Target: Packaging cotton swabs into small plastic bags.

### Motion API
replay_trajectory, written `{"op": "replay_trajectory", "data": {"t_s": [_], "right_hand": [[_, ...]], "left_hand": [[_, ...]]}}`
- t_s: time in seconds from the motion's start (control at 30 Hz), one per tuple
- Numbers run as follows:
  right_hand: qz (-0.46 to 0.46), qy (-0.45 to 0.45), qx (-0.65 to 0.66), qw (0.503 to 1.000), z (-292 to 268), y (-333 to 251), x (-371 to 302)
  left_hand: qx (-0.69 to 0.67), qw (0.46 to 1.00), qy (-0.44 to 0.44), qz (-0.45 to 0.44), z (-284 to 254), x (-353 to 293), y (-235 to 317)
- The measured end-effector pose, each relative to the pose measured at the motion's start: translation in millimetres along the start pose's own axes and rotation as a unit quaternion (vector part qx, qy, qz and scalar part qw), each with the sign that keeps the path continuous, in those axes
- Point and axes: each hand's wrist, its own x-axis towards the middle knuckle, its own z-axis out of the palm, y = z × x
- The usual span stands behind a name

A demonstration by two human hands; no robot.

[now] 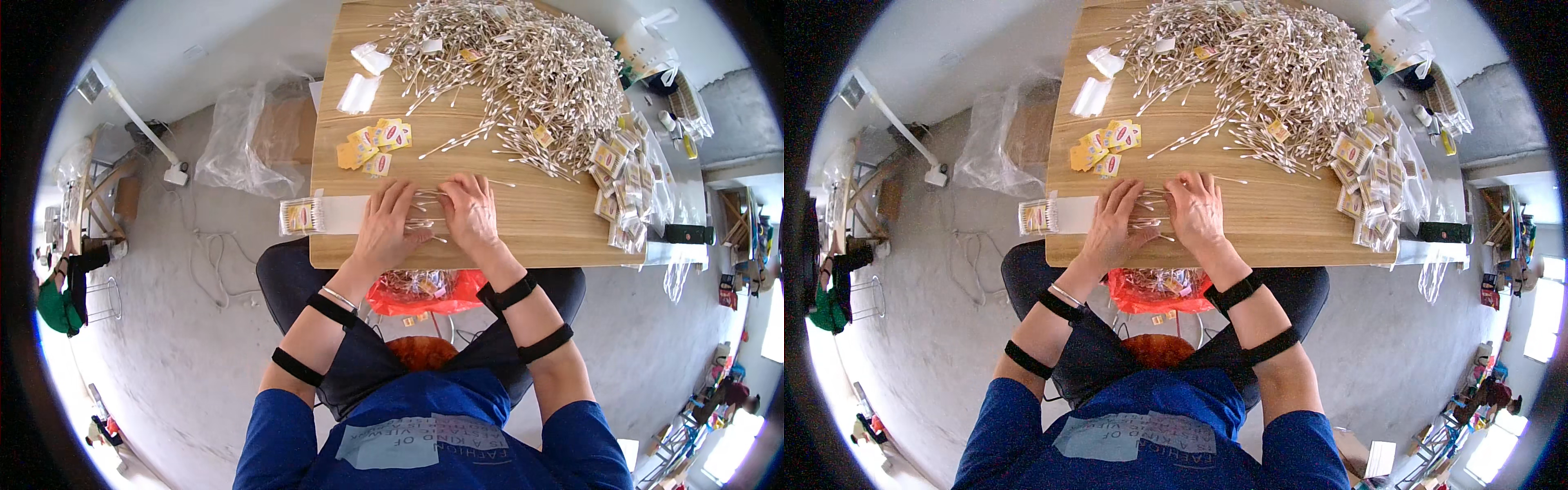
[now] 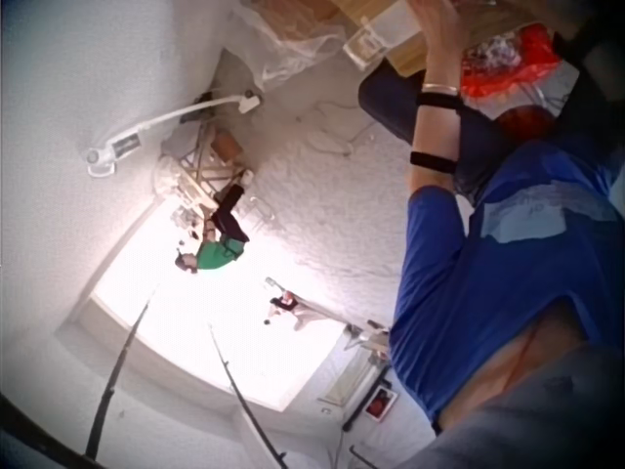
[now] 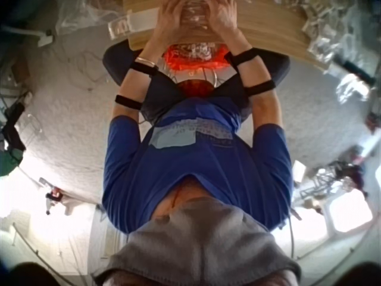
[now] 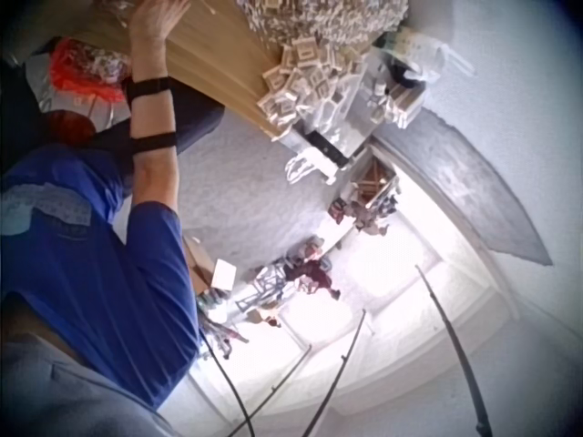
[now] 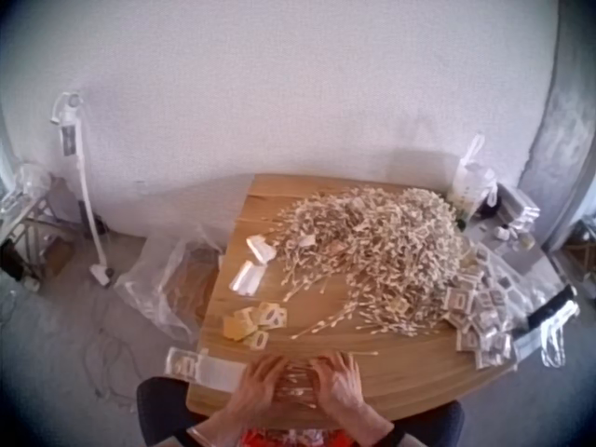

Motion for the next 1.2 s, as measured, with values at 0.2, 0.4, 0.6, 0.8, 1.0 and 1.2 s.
{"op": "replay_trajectory", "data": {"t_s": [0.2,0.4,0.6,0.8,1.0,1.2], "right_hand": [[-0.015,-0.03,0.012,0.999,-0.8,2.4,7.6],[-0.045,-0.048,0.018,0.998,-3.1,0.3,-4.4],[-0.027,-0.027,-0.025,0.999,-7.6,-19.4,-23.4],[0.071,0.007,-0.006,0.997,-12.8,5.3,-43.4],[0.022,-0.04,-0.02,0.999,-21.0,-4.4,-52.8],[-0.011,-0.043,-0.022,0.999,-21.7,-10.0,-52.0]], "left_hand": [[0.015,1.0,-0.008,-0.009,-1.3,-7.0,0.2],[0.034,0.999,0.0,-0.015,6.9,-9.7,0.4],[-0.007,0.999,0.019,-0.028,6.5,-18.3,5.1],[0.076,0.995,0.026,0.054,2.7,-17.5,6.6],[0.13,0.99,-0.036,0.048,5.4,-14.7,7.3],[0.14,0.988,-0.053,0.033,5.9,-12.6,8.9]]}}
